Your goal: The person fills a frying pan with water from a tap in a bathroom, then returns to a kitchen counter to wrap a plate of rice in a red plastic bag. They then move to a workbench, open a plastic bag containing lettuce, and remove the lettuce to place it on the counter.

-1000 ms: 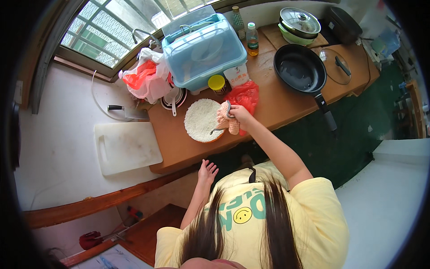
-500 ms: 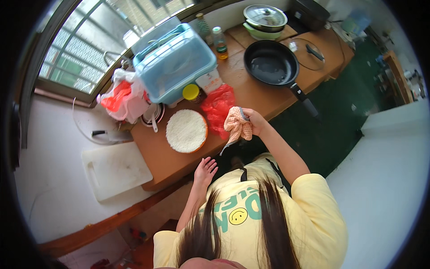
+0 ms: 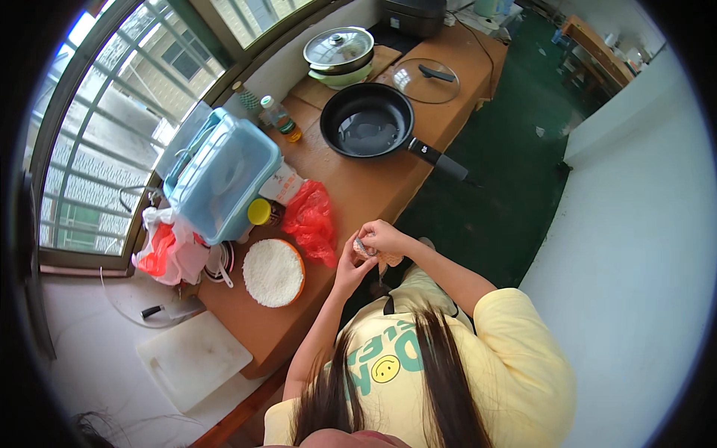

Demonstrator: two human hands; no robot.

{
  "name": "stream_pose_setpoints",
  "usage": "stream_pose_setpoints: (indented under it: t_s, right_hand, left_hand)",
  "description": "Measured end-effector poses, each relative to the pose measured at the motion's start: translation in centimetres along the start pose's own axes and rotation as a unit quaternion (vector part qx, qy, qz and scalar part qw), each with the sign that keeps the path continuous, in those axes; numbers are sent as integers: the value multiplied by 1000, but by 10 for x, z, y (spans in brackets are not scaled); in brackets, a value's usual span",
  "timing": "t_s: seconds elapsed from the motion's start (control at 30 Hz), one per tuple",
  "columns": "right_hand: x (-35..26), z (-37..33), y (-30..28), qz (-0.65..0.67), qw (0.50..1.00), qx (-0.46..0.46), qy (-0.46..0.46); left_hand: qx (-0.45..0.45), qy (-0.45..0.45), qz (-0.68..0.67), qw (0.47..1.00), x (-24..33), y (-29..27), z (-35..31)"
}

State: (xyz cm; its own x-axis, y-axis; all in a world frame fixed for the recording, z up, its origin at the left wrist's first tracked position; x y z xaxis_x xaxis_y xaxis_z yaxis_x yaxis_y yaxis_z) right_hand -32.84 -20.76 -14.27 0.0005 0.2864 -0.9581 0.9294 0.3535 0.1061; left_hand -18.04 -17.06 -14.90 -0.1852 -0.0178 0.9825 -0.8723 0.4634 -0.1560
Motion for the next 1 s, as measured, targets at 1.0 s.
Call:
stream_pose_setpoints:
  t_s: [1.0]
  right_hand:
    - [-11,-77,-287,-118,956,225,-146]
  left_hand:
    - [182,-268,-342,882,-7,207,162]
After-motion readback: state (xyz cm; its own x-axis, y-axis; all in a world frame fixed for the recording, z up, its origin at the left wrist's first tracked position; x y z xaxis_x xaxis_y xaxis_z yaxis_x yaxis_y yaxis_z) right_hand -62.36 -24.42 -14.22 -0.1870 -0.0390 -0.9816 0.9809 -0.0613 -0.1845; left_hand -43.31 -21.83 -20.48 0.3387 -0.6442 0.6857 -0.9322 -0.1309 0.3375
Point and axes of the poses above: each hand's wrist, its own z-axis towards the middle knuckle, its own y-axis out of the palm, x = y × z, the point moved 2 cm from there along z, towards the middle knuckle, and after that the axes turned 12 degrees about z, right-handed, at the moved point
